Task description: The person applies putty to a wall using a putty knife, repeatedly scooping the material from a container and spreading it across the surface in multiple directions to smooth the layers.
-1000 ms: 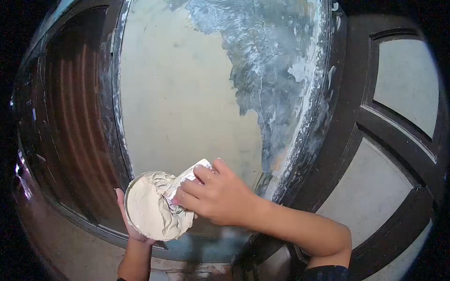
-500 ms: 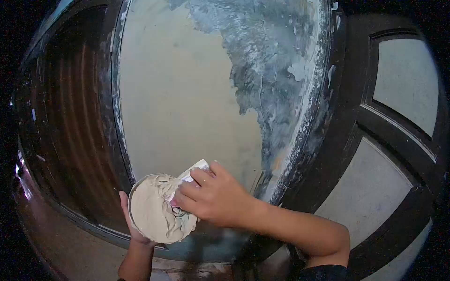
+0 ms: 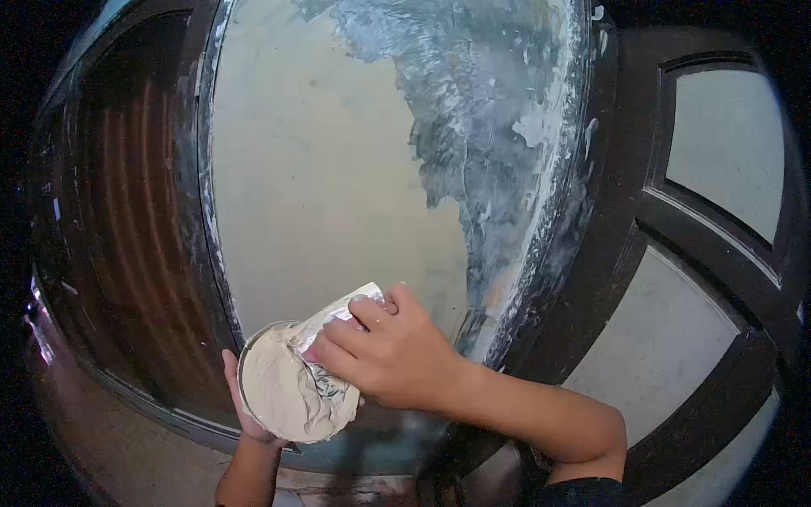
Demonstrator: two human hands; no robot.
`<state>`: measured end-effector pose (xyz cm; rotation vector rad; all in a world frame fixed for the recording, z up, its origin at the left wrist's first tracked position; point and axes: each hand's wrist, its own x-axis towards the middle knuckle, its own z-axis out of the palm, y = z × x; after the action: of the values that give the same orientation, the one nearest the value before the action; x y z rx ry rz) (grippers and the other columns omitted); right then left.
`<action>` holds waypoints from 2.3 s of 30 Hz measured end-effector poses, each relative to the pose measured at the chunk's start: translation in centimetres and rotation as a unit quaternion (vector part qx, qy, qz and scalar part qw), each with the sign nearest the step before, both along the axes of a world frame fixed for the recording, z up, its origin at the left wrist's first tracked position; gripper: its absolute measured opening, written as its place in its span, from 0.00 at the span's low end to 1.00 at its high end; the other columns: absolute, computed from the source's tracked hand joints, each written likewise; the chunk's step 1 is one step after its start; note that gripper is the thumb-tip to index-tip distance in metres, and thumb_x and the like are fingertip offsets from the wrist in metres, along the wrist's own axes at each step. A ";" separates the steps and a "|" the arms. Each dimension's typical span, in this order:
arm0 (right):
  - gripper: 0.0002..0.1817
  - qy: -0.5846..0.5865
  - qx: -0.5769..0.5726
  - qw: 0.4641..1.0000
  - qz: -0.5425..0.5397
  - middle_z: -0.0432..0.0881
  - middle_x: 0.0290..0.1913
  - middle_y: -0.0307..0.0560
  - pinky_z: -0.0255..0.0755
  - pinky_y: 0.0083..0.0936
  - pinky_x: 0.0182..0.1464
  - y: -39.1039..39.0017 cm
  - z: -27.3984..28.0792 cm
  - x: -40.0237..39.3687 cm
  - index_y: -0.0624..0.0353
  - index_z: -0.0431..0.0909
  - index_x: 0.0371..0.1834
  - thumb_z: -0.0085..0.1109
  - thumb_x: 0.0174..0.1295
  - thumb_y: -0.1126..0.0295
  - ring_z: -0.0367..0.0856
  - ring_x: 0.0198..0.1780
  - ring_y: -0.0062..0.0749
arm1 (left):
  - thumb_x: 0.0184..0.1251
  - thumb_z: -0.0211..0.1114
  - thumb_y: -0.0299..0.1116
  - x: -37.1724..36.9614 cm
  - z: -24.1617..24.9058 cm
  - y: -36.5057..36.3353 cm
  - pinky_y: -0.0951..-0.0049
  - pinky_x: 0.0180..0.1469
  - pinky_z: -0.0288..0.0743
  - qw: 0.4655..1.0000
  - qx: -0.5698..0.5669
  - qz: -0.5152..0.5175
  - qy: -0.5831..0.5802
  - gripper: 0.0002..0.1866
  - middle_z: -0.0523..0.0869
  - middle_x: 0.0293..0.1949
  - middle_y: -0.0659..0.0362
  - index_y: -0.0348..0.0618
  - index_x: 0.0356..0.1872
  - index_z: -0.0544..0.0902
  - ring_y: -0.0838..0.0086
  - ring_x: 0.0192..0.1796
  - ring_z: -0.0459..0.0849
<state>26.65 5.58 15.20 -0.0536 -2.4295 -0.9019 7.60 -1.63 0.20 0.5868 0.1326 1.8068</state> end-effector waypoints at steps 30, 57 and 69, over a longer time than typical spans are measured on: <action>0.39 0.362 -0.085 0.928 -0.019 0.88 0.52 0.57 0.65 0.59 0.64 18.4 29.2 -3.9 0.58 0.83 0.53 0.75 0.52 0.34 0.77 0.62 0.58 | 0.66 0.40 0.85 3.5 0.5 -0.5 0.24 0.63 0.76 0.981 0.063 0.180 0.044 0.58 0.75 0.71 0.39 0.41 0.79 0.65 0.33 0.65 0.79; 0.41 0.414 -0.109 0.902 0.055 0.88 0.51 0.62 0.65 0.57 0.66 22.2 34.0 -4.1 0.59 0.85 0.54 0.72 0.53 0.32 0.83 0.57 0.60 | 0.66 0.43 0.84 6.1 3.0 -1.1 0.22 0.57 0.79 0.963 0.018 0.266 -0.031 0.55 0.81 0.66 0.40 0.42 0.73 0.73 0.35 0.60 0.84; 0.39 0.304 0.001 0.949 0.088 0.90 0.48 0.58 0.67 0.54 0.65 20.3 31.4 -5.7 0.58 0.86 0.50 0.71 0.53 0.31 0.86 0.54 0.59 | 0.64 0.42 0.86 5.2 1.9 -0.9 0.22 0.58 0.78 0.962 0.016 0.267 -0.049 0.57 0.81 0.66 0.40 0.41 0.74 0.72 0.35 0.60 0.84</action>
<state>20.94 25.92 46.55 -0.0977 -1.8245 -0.6809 12.79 -2.48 2.08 0.5114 0.2086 2.3610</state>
